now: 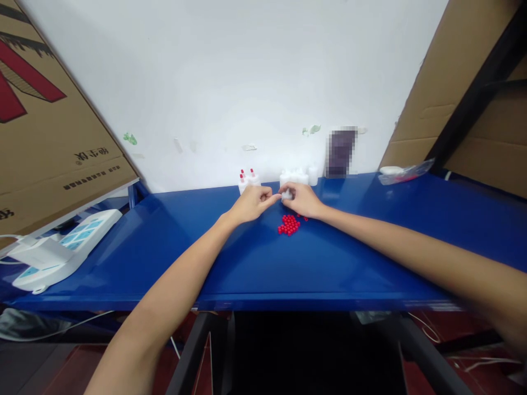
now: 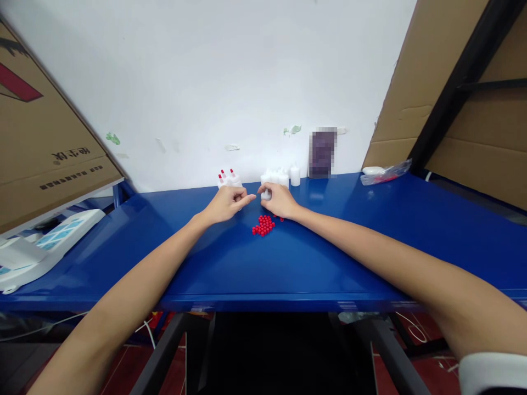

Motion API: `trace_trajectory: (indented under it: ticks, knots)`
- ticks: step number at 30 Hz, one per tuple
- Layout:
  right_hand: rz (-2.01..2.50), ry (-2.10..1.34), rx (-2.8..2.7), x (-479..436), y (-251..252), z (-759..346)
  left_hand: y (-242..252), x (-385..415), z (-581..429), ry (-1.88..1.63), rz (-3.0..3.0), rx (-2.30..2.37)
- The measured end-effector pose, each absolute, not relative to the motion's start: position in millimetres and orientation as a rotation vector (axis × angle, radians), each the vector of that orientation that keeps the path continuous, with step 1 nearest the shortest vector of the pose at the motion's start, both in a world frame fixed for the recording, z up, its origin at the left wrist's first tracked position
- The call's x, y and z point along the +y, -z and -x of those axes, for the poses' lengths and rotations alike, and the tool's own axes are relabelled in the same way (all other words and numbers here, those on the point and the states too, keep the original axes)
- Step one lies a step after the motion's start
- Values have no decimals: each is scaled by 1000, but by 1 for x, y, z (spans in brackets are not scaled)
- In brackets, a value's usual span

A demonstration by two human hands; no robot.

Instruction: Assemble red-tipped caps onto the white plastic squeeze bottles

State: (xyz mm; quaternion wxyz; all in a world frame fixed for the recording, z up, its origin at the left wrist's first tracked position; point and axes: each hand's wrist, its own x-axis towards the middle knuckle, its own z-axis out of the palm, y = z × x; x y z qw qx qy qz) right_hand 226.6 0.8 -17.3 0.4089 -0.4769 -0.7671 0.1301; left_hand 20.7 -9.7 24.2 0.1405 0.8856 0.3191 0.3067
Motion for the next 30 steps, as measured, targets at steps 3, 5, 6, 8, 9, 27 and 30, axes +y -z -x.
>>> trace_trajectory:
  ticks: [3,5,6,8,9,27,30]
  knots:
    - [1194,-322,-1862,0,17,-227,-23,-9,-21,-890,-2543,929]
    - [1168,-347,-1831,0,17,-227,-23,-8,-21,-895,-2542,928]
    - [1148,-361,-1820,0,18,-227,-22,-8,-21,-898,-2545,925]
    - [1100,-374,-1800,0,19,-227,-21,-7,-21,-909,-2554,916]
    - [1076,-372,-1789,1,20,-227,-21,-6,-21,-913,-2559,910]
    - [929,-352,-1730,7,28,-226,-18,-7,-24,-1005,-2542,833]
    - [889,-279,-1769,3,25,-225,-15,-9,-30,-1074,-2477,821]
